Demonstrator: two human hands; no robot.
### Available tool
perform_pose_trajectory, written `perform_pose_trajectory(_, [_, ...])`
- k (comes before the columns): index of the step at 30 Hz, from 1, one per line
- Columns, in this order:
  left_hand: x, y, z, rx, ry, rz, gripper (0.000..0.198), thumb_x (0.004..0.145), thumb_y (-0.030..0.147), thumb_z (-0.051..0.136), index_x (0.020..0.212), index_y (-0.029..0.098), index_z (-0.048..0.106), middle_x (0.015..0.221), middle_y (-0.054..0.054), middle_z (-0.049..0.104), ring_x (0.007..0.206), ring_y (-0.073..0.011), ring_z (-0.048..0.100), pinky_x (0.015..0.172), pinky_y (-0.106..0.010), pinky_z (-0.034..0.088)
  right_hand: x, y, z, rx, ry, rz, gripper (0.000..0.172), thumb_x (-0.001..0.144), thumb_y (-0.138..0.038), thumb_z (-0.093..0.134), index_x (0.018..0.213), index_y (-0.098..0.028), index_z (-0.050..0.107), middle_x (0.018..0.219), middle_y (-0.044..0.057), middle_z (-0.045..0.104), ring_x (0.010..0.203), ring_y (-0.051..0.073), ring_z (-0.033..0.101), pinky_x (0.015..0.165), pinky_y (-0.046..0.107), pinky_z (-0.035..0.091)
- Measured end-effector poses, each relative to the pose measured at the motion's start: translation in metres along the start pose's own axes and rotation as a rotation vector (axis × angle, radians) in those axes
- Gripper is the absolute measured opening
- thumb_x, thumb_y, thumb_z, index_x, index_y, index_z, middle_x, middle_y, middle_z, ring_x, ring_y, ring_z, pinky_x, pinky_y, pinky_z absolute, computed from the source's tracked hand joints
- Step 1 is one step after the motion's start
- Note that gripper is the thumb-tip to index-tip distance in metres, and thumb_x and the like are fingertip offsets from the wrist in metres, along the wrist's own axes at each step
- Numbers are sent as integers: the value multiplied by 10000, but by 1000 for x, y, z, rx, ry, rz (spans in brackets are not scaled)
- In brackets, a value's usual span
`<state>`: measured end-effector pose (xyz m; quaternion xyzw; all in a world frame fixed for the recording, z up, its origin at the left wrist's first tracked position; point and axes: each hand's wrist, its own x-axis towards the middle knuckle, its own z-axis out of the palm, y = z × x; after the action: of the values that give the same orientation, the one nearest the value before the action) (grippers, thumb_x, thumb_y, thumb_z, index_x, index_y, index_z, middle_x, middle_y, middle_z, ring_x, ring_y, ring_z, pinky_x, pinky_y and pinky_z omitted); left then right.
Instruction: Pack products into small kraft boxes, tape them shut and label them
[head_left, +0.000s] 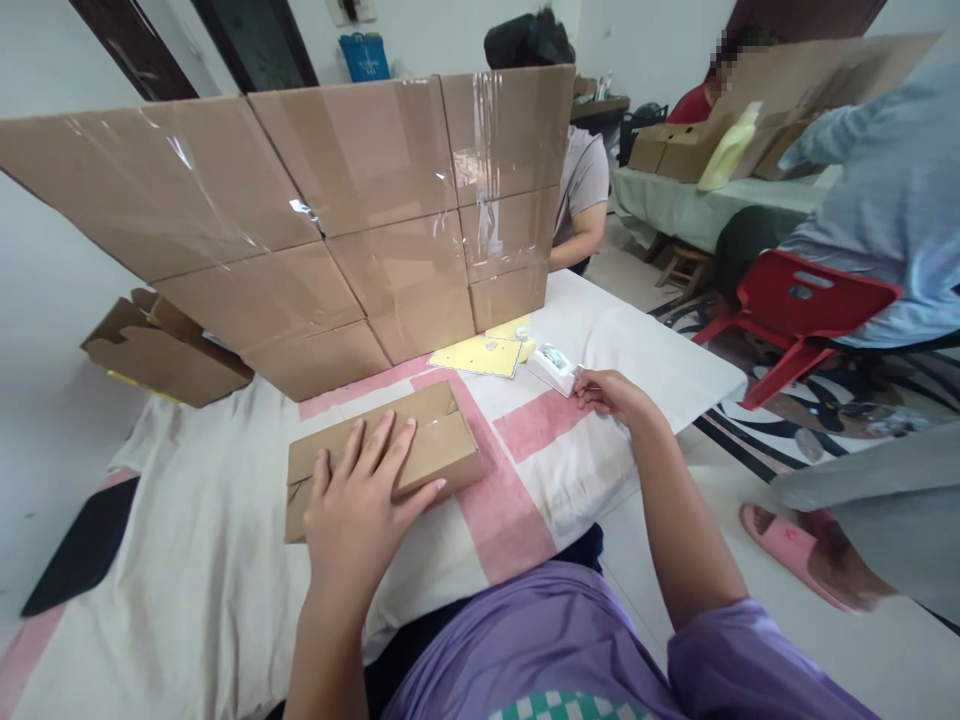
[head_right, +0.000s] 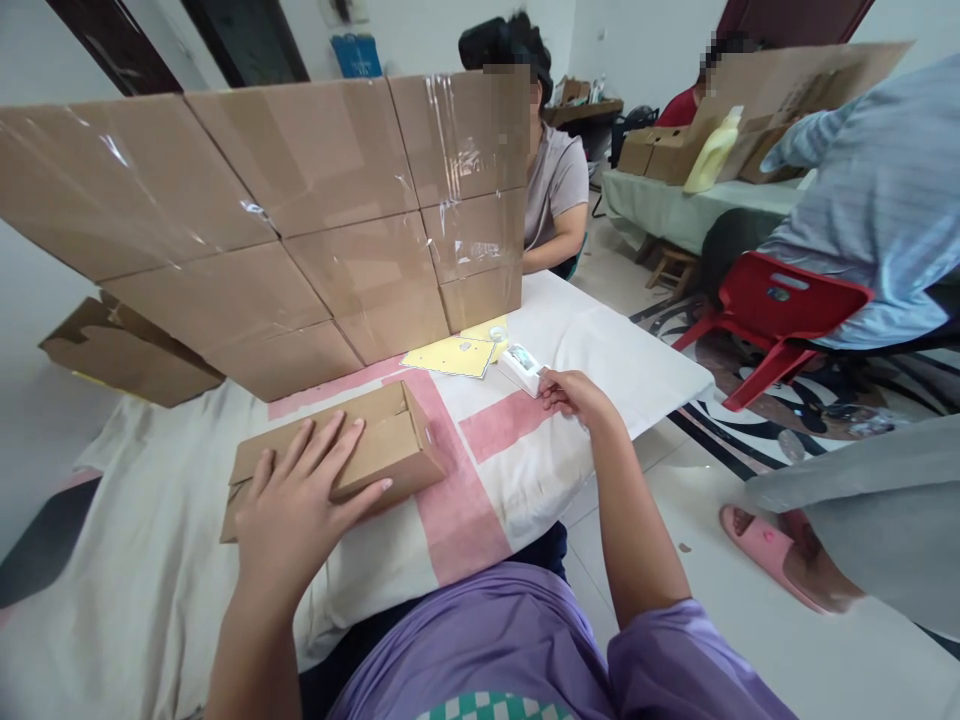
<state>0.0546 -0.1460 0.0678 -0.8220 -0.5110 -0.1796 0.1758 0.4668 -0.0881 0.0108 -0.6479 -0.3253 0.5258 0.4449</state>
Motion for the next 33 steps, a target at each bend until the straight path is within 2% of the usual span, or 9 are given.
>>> perform_pose_trajectory(7, [-1,-1,0,-42,1,-11,624,982,588,499,1503,246,521,1600,-77,469,1469,-409,438,1199,-633,291,3,0,1,6,17,12,320,921,-340,695,679,-150,607,583,82,656,510,116,613,339,177,251])
perform_pose_trajectory(14, [1,1,-2,-30,-21,-15,632,992,585,494,1509,221,515,1602,-96,466,1468,-415,436,1183,-633,309,6,2,-1,36,20,-6,281,847,-308,759,665,-143,623,599,57,622,539,125,633,333,181,239])
perform_pose_trajectory(22, [0,1,-4,-39,-32,-20,628,985,563,526,1509,218,510,1610,-97,457,1470,-412,432,1199,-625,291,1,0,0,53,-23,-24,345,925,-386,673,685,-141,639,597,92,652,513,123,600,348,177,286])
perform_pose_trajectory(27, [1,2,-6,-31,-19,-22,608,987,558,526,1491,217,530,1597,-98,476,1463,-408,446,1193,-615,309,1,2,2,61,10,-53,338,878,-342,714,626,-142,613,565,90,633,481,110,561,335,170,240])
perform_pose_trajectory(33, [2,3,-6,-30,-25,-18,608,996,563,501,1493,215,524,1598,-101,474,1461,-409,448,1192,-613,309,-3,10,6,89,46,-148,222,819,-248,682,628,-148,626,598,81,668,471,82,517,369,157,307])
